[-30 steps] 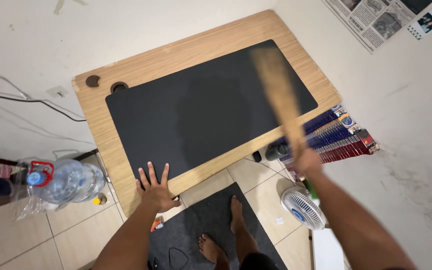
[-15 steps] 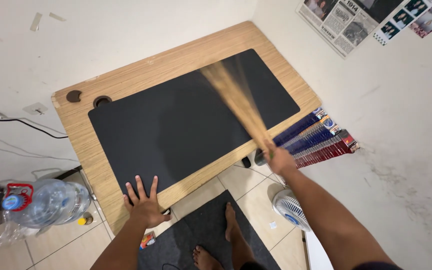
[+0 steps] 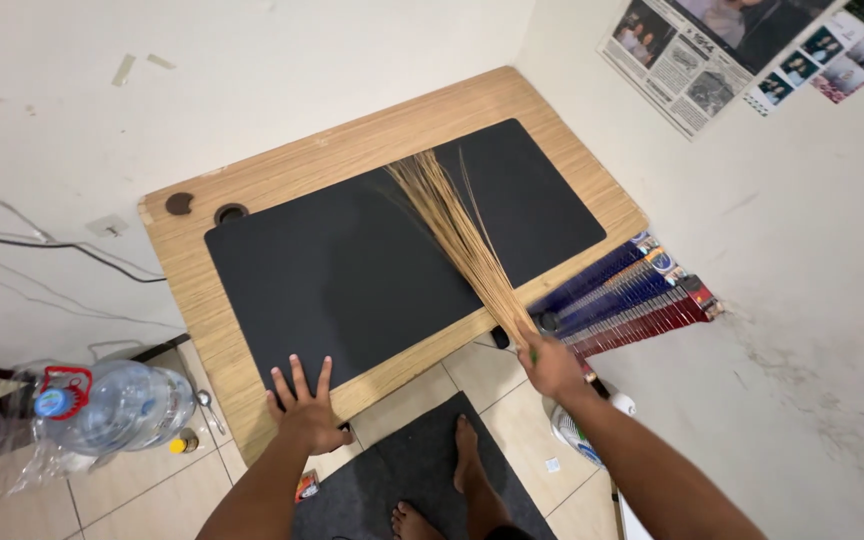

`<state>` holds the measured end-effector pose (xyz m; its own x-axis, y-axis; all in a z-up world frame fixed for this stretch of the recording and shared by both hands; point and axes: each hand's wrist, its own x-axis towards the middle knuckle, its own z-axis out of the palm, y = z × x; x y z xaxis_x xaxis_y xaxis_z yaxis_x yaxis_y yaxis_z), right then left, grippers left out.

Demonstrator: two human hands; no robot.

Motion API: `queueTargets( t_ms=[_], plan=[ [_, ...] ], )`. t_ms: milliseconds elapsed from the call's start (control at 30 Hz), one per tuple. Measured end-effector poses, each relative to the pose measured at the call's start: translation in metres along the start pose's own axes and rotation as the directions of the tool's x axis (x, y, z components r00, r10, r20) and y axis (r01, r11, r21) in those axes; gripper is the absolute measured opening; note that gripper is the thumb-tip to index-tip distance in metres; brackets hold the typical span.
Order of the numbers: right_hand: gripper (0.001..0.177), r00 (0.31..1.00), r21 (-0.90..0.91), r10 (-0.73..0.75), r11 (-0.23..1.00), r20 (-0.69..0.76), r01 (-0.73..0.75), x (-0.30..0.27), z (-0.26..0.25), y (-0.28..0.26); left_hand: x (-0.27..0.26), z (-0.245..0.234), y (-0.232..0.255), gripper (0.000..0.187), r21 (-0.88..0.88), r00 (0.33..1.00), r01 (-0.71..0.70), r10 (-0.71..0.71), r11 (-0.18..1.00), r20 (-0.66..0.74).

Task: Cleaning a desk mat using a broom to beat out dust and a cloth to wipe it down.

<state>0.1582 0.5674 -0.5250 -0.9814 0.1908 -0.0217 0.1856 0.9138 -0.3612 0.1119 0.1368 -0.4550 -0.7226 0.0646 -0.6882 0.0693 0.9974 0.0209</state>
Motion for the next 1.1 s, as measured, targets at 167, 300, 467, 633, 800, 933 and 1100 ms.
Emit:
queueTargets(
  t_ms=[167, 300, 467, 633, 800, 933, 1100],
  plan=[
    [0.059, 0.970, -0.036, 0.229, 0.973, 0.075, -0.227, 0.019, 0.026, 0.024, 0.001, 0.005, -0.005, 0.142, -0.035, 1.000, -0.001, 0.001, 0.999, -0.014],
    [0.050, 0.962, 0.090, 0.262, 0.959, 0.072, -0.268, 0.018, 0.051, -0.023, 0.007, 0.027, -0.019, 0.127, -0.155, 0.987, -0.080, 0.057, 0.985, -0.149],
    [0.044, 0.958, 0.206, -0.020, 0.978, 0.286, -0.041, -0.059, 0.108, -0.148, 0.082, 0.099, -0.079, 0.070, -0.656, 0.608, -0.554, -0.288, 0.513, -0.739],
    [0.062, 0.799, 0.357, -0.306, 0.926, 0.518, 0.123, -0.132, 0.036, -0.253, 0.091, 0.145, -0.134, 0.014, -0.673, 0.321, -0.680, -0.707, 0.292, -0.631],
    [0.025, 0.980, 0.304, -0.189, 0.939, 0.061, 0.162, -0.100, 0.122, -0.139, 0.024, 0.131, -0.130, 0.022, -0.757, 0.359, -0.548, -0.718, 0.355, -0.596],
    [0.038, 0.995, 0.338, -0.080, 0.936, -0.062, 0.096, -0.075, 0.067, -0.112, 0.002, 0.122, -0.120, 0.025, -0.763, 0.453, -0.487, -0.624, 0.425, -0.637],
    [0.036, 0.946, 0.258, -0.239, 0.949, 0.219, 0.180, -0.081, 0.120, -0.109, -0.019, 0.089, -0.096, 0.041, -0.557, 0.710, -0.197, -0.274, 0.806, -0.648]
  ],
)
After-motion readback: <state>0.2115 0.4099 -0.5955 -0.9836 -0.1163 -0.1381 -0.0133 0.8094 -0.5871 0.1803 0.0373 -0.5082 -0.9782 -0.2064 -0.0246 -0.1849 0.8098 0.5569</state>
